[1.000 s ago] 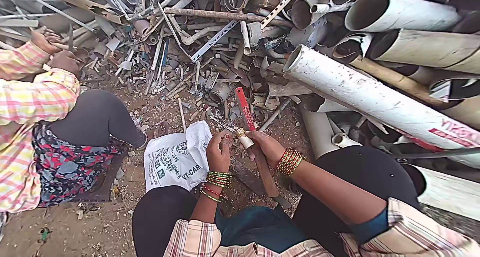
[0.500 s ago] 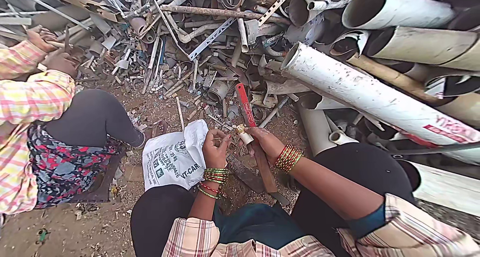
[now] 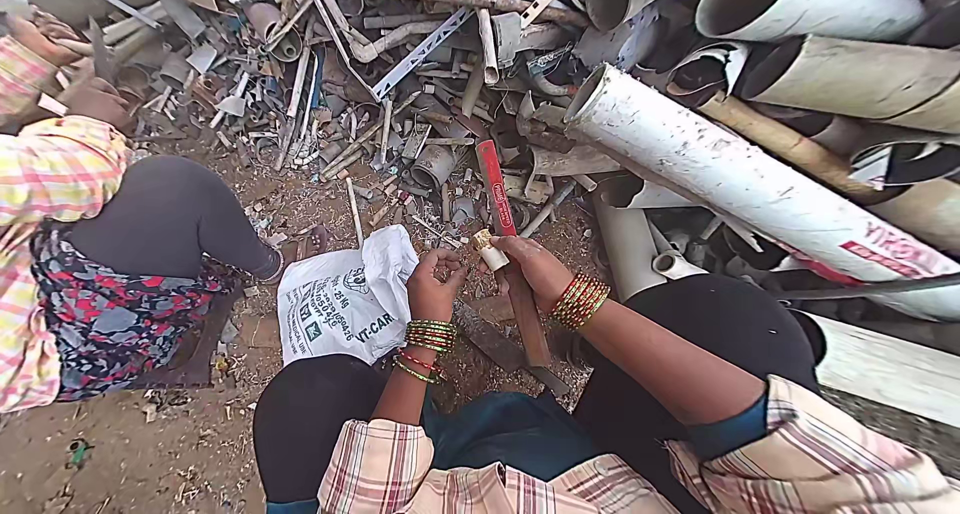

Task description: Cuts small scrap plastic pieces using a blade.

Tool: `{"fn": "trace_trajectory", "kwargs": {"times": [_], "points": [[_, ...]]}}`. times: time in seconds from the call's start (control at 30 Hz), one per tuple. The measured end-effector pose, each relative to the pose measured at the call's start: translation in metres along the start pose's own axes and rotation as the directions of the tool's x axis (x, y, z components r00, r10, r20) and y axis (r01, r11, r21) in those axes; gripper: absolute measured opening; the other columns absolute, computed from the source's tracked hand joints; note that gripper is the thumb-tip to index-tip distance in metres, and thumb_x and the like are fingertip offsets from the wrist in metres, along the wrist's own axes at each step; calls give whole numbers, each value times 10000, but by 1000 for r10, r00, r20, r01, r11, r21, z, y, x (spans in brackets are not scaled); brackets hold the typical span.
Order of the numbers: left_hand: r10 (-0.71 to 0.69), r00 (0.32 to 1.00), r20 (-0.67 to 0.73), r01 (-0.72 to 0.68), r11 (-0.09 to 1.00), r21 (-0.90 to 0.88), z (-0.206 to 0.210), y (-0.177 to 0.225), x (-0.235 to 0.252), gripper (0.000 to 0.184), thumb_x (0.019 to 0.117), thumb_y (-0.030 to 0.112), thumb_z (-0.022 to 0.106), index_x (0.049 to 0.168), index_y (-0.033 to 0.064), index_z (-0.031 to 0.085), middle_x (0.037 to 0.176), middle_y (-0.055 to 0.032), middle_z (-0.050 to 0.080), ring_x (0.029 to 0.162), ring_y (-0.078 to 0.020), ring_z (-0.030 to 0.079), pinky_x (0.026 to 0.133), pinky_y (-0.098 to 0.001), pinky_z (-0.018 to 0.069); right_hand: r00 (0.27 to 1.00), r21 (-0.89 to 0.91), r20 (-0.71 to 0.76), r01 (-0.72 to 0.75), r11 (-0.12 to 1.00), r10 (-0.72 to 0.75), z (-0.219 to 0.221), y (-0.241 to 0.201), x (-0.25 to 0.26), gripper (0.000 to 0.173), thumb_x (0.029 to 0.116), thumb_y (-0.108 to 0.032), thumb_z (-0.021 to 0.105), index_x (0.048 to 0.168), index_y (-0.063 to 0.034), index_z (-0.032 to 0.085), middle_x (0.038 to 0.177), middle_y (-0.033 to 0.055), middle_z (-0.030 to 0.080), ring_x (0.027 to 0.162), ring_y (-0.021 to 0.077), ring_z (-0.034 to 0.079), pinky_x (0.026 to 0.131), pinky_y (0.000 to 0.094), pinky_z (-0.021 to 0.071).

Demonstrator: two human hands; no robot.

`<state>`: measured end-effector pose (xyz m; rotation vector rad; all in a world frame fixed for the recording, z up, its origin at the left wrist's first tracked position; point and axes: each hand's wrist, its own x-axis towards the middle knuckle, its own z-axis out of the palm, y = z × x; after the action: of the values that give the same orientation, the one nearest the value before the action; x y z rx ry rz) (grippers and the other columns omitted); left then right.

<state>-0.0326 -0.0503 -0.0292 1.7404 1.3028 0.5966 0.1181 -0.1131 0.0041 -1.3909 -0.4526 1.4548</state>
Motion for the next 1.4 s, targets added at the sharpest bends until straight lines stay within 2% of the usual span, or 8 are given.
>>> {"fn": "trace_trajectory", "kwargs": {"times": [0.17,0.33,0.47,0.7,0.87,1.03,1.23,1.4], "points": [[-70,997,-12,64,959,-277,2,6,-4,177,1062,93,526,1086,-43,638,792,-34,639,520,-5,508,530,-168,465,1000,-25,-23,16,1000,-17,3,-3,-3,245,1127,-191,354,1169,-50,550,784,49,676,442,38,509,436,167,449],[-327,932,157,315,515,-797,-5,14,1,496,1132,390,169,968,90,528,645,33,504,455,-40,456,430,-165,398,1000,-46,-15,3,999,-4,4,-1,-2,145,1088,-111,475,1143,-27,580,700,14,607,432,22,487,433,151,445],[-343,938,58,197,386,-901,-15,9,9,546,1111,485,119,1025,121,516,669,29,548,455,-50,485,420,-178,415,986,-97,100,-121,988,131,7,2,-3,56,1046,-111,577,1019,-62,582,633,-18,557,454,28,510,468,154,467],[-313,925,-214,-55,447,-893,-18,9,12,412,1139,342,178,1002,130,504,673,46,547,466,-34,495,450,-165,441,915,-182,310,-212,960,260,17,15,-10,183,1090,-187,499,1260,-120,485,864,-5,593,496,23,487,483,166,462],[-300,932,-204,-43,466,-884,-9,9,6,178,1106,117,276,1157,109,446,823,13,584,648,-70,619,634,-213,554,953,-99,228,-180,979,198,19,15,-10,142,1090,-183,501,1191,-83,497,769,-5,549,491,37,494,479,173,468],[-397,907,-144,-42,256,-966,0,19,1,262,1119,284,236,1222,121,413,1019,-31,611,783,-132,651,752,-309,571,972,-29,176,-151,988,154,20,13,-9,141,1093,-167,488,1193,-69,480,760,3,554,480,41,498,471,174,470],[-211,944,-255,-162,377,-912,6,9,-1,267,1104,279,169,1299,162,309,1114,7,584,909,-115,648,838,-313,555,971,-27,177,-160,987,162,20,18,-8,208,1109,-231,450,1249,-79,480,786,14,562,497,53,512,478,185,480],[217,926,-308,-375,453,-809,14,-16,4,776,771,407,838,1253,249,251,1243,124,559,971,-57,653,840,-284,577,975,57,130,-190,980,181,24,17,-9,216,1123,-249,402,1217,-75,491,732,12,548,474,59,509,465,193,488]]}}
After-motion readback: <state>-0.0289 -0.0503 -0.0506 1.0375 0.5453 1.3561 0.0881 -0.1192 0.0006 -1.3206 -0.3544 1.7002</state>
